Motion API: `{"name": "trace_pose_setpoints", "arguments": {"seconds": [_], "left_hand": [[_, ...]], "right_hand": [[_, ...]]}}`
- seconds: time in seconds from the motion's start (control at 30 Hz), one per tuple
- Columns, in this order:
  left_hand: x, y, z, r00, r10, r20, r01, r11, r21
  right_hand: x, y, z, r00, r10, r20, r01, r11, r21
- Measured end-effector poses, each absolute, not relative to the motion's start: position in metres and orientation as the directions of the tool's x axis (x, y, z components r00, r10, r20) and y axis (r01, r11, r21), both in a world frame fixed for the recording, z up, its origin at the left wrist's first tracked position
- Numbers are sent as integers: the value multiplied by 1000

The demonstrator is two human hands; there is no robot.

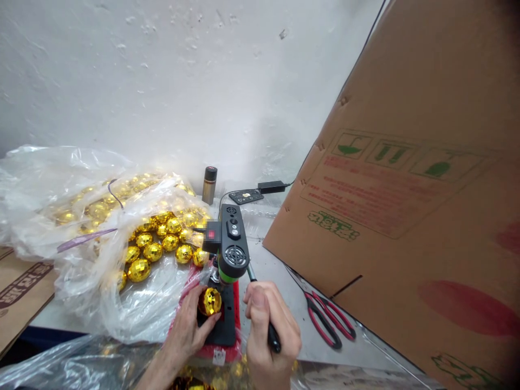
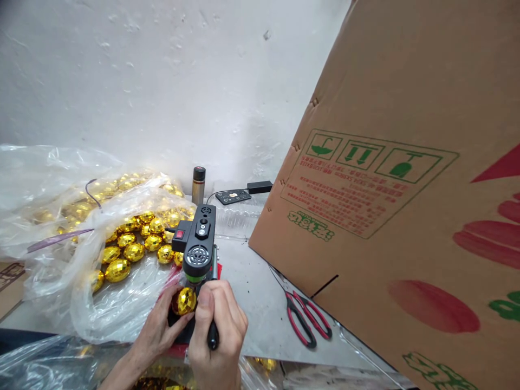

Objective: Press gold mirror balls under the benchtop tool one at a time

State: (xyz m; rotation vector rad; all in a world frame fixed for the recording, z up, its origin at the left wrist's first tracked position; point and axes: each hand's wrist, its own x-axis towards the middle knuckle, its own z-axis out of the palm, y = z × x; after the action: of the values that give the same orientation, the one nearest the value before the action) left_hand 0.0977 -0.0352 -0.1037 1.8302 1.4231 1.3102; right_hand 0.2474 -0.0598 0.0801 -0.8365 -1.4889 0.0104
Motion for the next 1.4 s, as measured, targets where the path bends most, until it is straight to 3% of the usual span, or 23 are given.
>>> {"name": "trace_pose_setpoints", "arguments": {"seconds": [0.53, 0.77, 1.07, 1.4], "left_hand": [[110, -22, -102, 135, 933, 333, 596, -345, 726], [110, -23, -100, 160, 940, 300, 576, -336, 745], [113, -25, -96, 150, 957, 248, 555, -289, 780], [116, -23, -99, 147, 967, 208, 543, -255, 800]], "right_hand": [[252, -64, 68, 93, 475, 875, 493, 742, -455], [240, -76, 29, 221, 549, 806, 534, 624, -571], [222, -74, 28, 391, 498, 774, 512, 581, -633], [216, -74, 18, 456, 478, 751, 506, 554, -661]]}}
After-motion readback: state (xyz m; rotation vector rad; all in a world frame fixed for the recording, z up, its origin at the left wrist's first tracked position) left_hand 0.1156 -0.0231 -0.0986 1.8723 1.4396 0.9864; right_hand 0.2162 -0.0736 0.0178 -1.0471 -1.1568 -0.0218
